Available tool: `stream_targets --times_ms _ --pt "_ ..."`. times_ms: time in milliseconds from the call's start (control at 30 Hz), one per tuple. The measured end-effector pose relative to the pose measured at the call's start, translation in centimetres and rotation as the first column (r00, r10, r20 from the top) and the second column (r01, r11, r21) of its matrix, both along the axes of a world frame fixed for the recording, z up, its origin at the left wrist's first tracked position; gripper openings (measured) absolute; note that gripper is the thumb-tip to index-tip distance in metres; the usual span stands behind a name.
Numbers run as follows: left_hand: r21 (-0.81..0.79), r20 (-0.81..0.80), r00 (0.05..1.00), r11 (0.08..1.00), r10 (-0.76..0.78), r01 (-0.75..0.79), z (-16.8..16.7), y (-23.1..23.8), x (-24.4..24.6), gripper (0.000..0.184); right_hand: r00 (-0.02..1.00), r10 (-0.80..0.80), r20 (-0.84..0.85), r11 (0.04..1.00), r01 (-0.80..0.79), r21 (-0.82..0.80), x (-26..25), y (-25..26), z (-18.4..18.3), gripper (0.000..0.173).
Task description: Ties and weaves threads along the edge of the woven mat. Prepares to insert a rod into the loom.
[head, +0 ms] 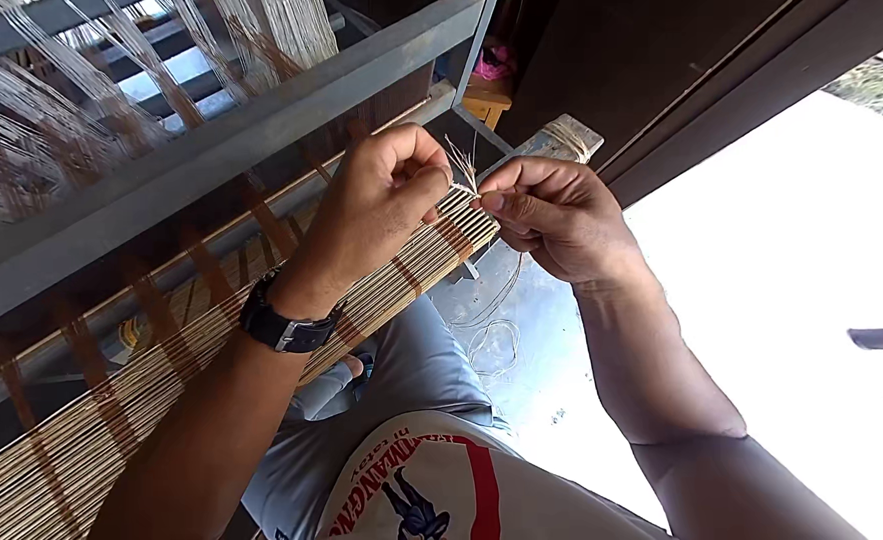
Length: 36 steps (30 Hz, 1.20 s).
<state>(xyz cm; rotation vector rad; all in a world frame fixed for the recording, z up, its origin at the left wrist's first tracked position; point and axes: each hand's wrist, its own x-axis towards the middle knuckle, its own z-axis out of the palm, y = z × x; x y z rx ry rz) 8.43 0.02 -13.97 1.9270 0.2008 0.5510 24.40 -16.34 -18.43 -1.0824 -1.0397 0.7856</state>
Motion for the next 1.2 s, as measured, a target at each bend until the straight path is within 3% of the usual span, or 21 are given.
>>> stream_targets --times_ms 167,267,467,600,833,1000,1200 --pt "-0.055 0.005 1.000 0.998 -0.011 0.012 -0.1 -0.1 -0.5 0.012 0.996 0.084 0.034 0.996 -0.084 -0.020 0.1 0.4 0.4 0.012" --pt "-0.110 0.000 1.000 0.993 -0.030 0.030 0.0 -0.6 -0.6 0.013 0.998 0.039 0.048 0.998 -0.042 0.049 -0.4 0.8 0.5 0.008" --pt "-0.229 -0.041 0.997 0.972 -0.058 0.047 0.3 -1.8 -1.4 0.017 0.992 -0.018 -0.121 0.996 0.028 0.081 -0.7 1.0 0.3 0.011" --pt "-0.150 -0.112 0.993 0.988 -0.042 0.025 0.7 -1.8 -1.7 0.024 0.985 -0.052 -0.163 0.993 0.069 0.098 -0.9 1.0 0.0 0.013" --pt "0.058 -0.157 0.987 0.998 -0.025 0.034 0.4 -2.2 -2.9 0.015 0.978 -0.049 -0.201 0.991 0.073 0.115 -0.9 1.0 -0.5 0.013" --pt "0.203 -0.122 0.991 0.979 0.051 -0.025 0.5 -2.7 -1.5 0.021 0.984 -0.042 -0.175 0.984 0.072 0.166 -0.8 0.8 -0.9 0.011" --pt "0.414 -0.164 0.986 0.909 0.032 0.039 1.3 -1.5 1.9 0.016 0.983 -0.061 -0.173 0.988 0.084 0.130 -0.7 0.4 -1.4 0.013"
